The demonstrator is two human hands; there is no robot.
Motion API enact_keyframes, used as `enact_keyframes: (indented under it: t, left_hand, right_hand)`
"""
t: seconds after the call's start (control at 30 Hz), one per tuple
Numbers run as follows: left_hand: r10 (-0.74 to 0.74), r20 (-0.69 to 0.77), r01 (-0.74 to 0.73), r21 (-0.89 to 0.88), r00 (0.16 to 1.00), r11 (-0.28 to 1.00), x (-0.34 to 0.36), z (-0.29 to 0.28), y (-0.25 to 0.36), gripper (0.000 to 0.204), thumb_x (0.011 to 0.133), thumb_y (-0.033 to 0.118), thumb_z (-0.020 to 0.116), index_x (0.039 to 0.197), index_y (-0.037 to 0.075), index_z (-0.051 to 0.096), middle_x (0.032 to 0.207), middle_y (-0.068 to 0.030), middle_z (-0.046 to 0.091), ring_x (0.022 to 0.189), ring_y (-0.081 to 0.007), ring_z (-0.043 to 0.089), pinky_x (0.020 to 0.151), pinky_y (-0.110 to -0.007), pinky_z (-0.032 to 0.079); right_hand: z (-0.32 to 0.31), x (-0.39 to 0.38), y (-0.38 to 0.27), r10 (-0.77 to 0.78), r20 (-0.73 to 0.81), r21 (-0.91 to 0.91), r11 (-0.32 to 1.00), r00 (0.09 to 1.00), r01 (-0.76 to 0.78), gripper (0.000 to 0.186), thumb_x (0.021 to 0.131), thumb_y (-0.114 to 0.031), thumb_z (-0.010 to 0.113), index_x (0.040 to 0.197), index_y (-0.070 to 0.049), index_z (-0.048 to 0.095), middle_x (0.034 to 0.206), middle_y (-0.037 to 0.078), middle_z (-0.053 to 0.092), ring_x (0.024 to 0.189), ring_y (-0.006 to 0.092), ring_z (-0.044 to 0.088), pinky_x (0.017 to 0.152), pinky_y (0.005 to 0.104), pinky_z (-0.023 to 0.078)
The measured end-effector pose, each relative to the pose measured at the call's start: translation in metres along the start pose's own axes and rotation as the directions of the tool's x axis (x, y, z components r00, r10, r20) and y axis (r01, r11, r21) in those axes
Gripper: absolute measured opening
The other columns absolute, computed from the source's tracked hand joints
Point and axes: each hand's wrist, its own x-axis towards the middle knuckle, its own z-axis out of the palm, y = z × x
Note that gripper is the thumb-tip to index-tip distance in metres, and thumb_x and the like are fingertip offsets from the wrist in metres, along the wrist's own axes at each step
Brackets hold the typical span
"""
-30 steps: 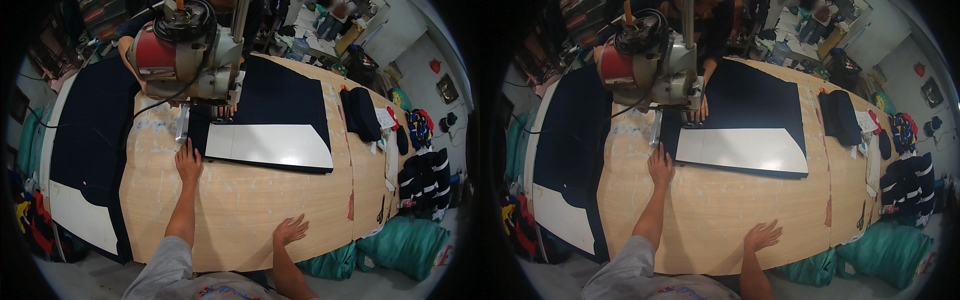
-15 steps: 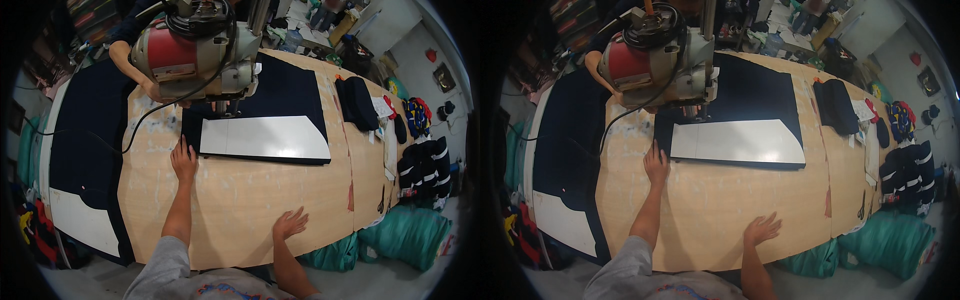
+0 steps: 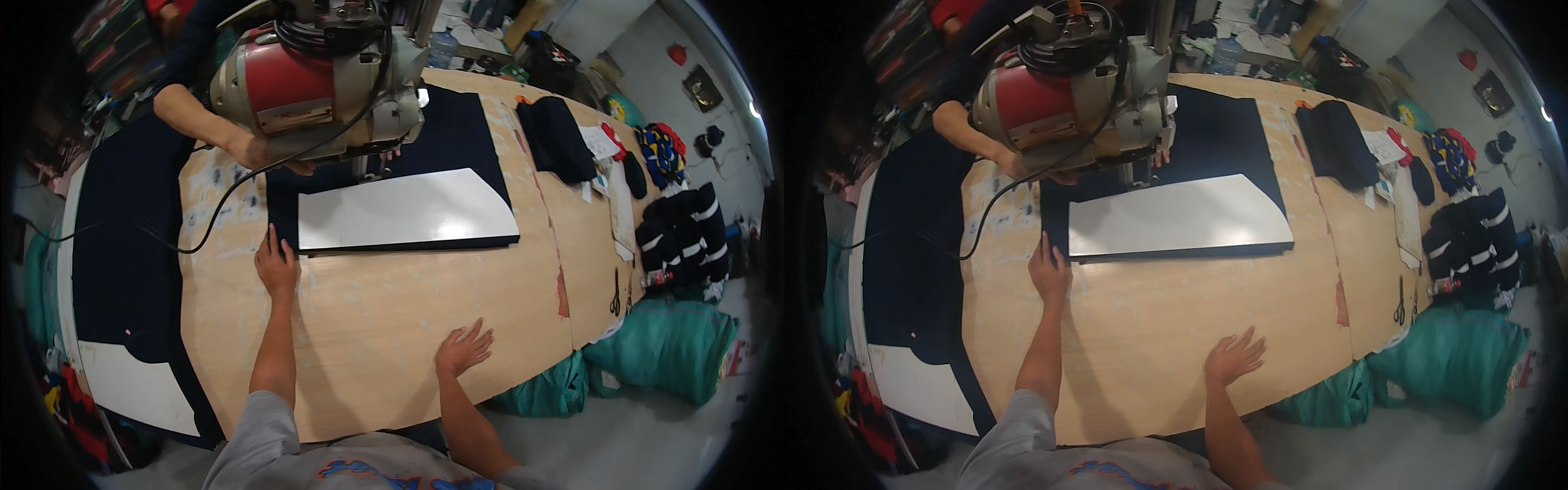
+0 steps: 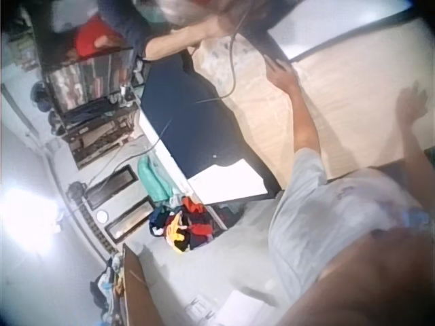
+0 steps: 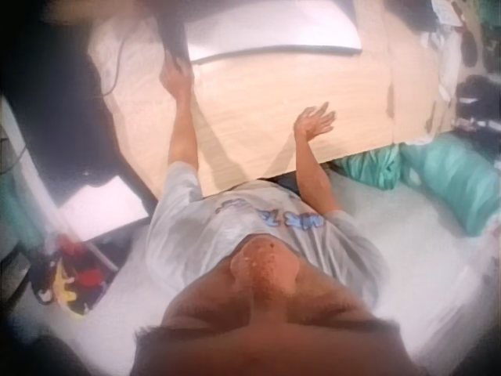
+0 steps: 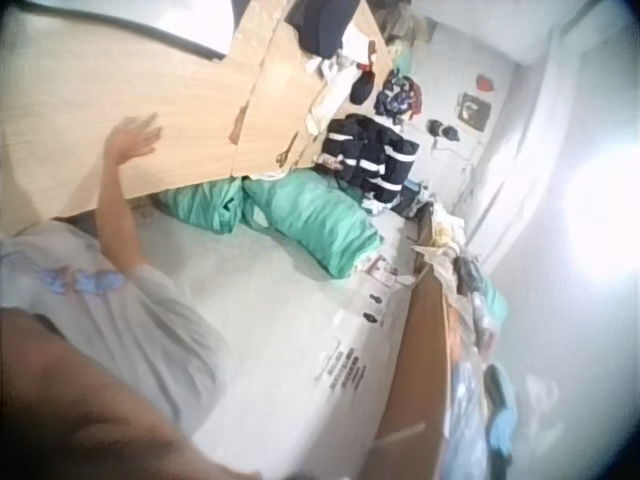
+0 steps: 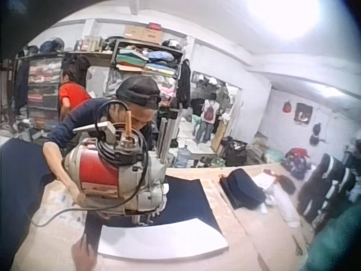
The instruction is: The person cuts a piece of dark blue fabric using shears, then folds and stacks the cut pieces on the table. A coworker sews fabric pieces at a nearby machine. The person continues to fold and arrange the cut fabric pieces into neat stacks.
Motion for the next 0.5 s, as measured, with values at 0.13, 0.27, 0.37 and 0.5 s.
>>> enact_keyframes:
  t: [0.13, 0.27, 0.37, 0.5]
  left_hand:
    - [-0.014, 0.024, 0.014, 0.017, 1.000, 1.000, -0.003, 0.003, 0.000, 0.049, 0.109, 0.025, 0.062, 0.156, 0.013, 0.059, 0.137, -0.0180, 0.069, 0.125, -0.0334, 0.065, 0.110, -0.046, 0.048]
    - [-0.040, 0.053, 0.040, 0.003, 0.998, 0.999, -0.001, 0.002, -0.008, 0.047, 0.111, 0.032, 0.058, 0.154, 0.014, 0.062, 0.136, -0.0159, 0.070, 0.127, -0.0328, 0.065, 0.108, -0.046, 0.048]
    - [-0.150, 0.118, 0.151, 0.002, 0.982, 0.988, 0.016, 0.001, 0.004, 0.045, 0.113, 0.042, 0.054, 0.141, 0.010, 0.068, 0.133, -0.0158, 0.071, 0.125, -0.0353, 0.065, 0.105, -0.048, 0.049]
    - [-0.288, 0.200, 0.304, -0.051, 0.936, 0.951, 0.035, -0.007, 0.013, 0.047, 0.109, 0.047, 0.062, 0.132, 0.006, 0.067, 0.131, -0.0194, 0.070, 0.122, -0.0399, 0.064, 0.105, -0.050, 0.049]
  right_hand:
    - [-0.001, 0.000, 0.001, 0.002, 0.002, 0.020, 1.000, 1.000, -0.002, 0.060, 0.109, -0.034, 0.050, 0.166, -0.015, 0.041, 0.171, 0.027, 0.032, 0.161, 0.0442, 0.026, 0.130, 0.0657, 0.018]
    - [-0.001, 0.002, 0.001, 0.008, 0.000, 0.039, 0.999, 1.000, -0.008, 0.060, 0.109, -0.035, 0.050, 0.165, -0.015, 0.044, 0.171, 0.027, 0.032, 0.161, 0.0445, 0.026, 0.130, 0.0654, 0.015]
    - [0.001, 0.003, 0.003, 0.017, 0.001, 0.024, 1.000, 1.000, -0.017, 0.060, 0.109, -0.034, 0.050, 0.165, -0.014, 0.045, 0.170, 0.027, 0.034, 0.161, 0.0449, 0.026, 0.130, 0.0653, 0.016]
    - [0.007, 0.021, 0.001, -0.030, -0.049, 0.103, 0.994, 0.998, 0.035, 0.054, 0.102, -0.023, 0.059, 0.155, -0.010, 0.054, 0.160, 0.026, 0.046, 0.154, 0.0454, 0.036, 0.126, 0.0657, 0.023]
